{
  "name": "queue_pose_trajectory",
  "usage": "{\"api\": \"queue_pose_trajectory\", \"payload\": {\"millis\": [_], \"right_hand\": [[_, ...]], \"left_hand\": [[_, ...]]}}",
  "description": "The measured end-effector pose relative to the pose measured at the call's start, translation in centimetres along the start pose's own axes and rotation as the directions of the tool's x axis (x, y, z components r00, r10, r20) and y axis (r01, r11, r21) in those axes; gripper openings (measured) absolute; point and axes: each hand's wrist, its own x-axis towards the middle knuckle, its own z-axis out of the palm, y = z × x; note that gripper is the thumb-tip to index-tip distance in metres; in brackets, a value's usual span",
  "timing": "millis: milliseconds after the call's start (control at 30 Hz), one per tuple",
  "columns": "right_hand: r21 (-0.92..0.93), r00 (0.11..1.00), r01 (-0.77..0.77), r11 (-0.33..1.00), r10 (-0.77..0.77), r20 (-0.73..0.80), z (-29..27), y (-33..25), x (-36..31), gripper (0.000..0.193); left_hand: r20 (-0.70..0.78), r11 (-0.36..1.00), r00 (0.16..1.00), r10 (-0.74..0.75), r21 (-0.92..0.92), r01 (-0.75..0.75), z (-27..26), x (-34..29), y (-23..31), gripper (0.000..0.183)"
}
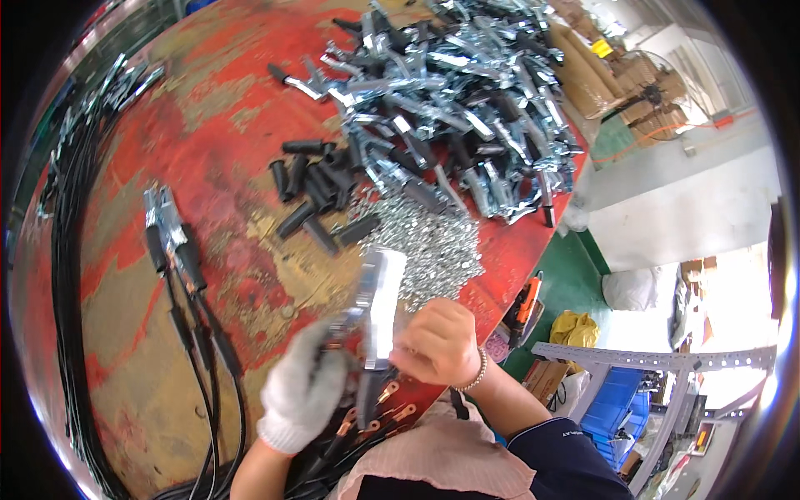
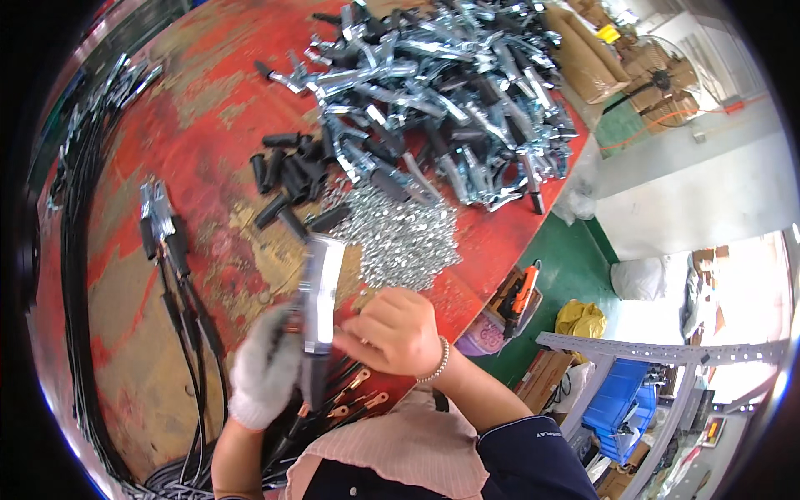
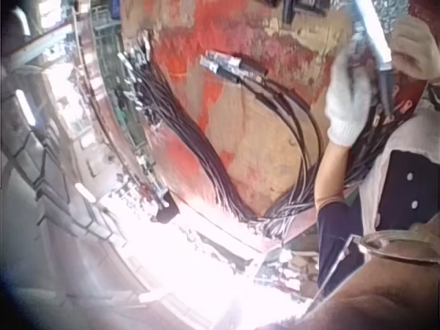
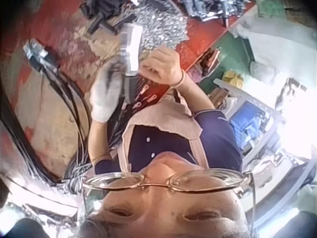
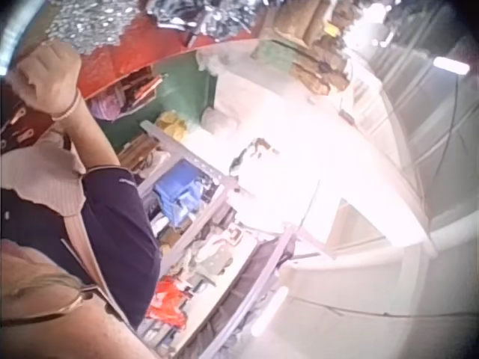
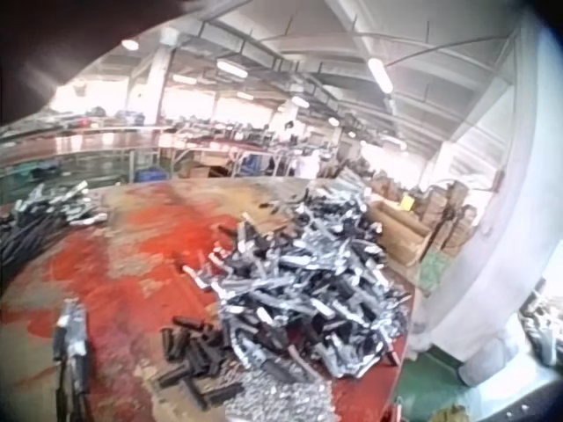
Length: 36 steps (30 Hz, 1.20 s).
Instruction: The recorder is seen assembling the clamp ends of jumper cables by sliding on protective rubber sleeves and attaching metal clips.
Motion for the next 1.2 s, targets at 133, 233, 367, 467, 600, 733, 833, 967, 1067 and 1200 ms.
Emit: {"api": "queue_pose_trajectory", "payload": {"millis": [133,233,367,467,600,733,833,967,1067,1200], "right_hand": [[-0.286,0.957,-0.243,0.927,0.181,-0.226,-3.0,6.5,-0.2,0.019],[-0.406,0.929,-0.352,0.843,0.263,-0.259,-4.7,10.8,0.9,0.025],[-0.498,0.938,-0.347,0.795,0.296,-0.18,-3.8,13.6,2.5,0.032],[-0.474,0.901,-0.418,0.775,0.42,-0.108,-3.1,15.0,3.6,0.036],[-0.32,0.868,-0.462,0.827,0.496,0.029,-4.1,16.5,3.2,0.041],[-0.198,0.881,-0.473,0.858,0.464,-0.091,-7.1,14.3,4.4,0.038],[-0.113,0.765,-0.643,0.757,0.639,-0.08,-10.3,10.6,5.3,0.034],[0.14,0.743,-0.589,0.796,0.602,-0.293,-11.8,9.4,3.1,0.041],[0.6,0.623,-0.516,0.611,0.749,-0.227,-11.0,9.6,0.4,0.042],[0.985,0.751,-0.114,0.127,0.66,0.001,-7.1,9.9,-2.0,0.031]], "left_hand": [[-0.408,0.798,0.807,0.428,0.589,-0.126,-4.2,2.4,-2.6,0.035],[-0.482,0.484,0.752,0.449,0.839,0.249,-8.3,3.8,-2.6,0.041],[-0.579,0.296,0.808,0.104,0.794,0.531,-9.7,4.6,-1.3,0.047],[-0.522,0.222,0.788,0.326,0.853,0.472,-9.0,3.4,-0.9,0.048],[-0.072,0.084,0.892,0.446,0.996,0.038,-5.2,0.5,-0.4,0.035],[0.328,0.507,0.935,0.133,0.788,-0.349,-2.3,-0.8,-1.8,0.017],[0.388,0.618,0.9,0.199,0.663,-0.423,-0.8,-1.1,-3.0,0.017],[0.44,0.496,0.88,0.178,0.733,-0.467,2.6,0.5,-2.8,0.019],[0.478,0.417,0.877,0.053,0.787,-0.454,4.2,2.1,-1.3,0.024],[0.319,0.392,0.944,0.081,0.861,-0.324,4.0,0.8,-2.4,0.018]]}}
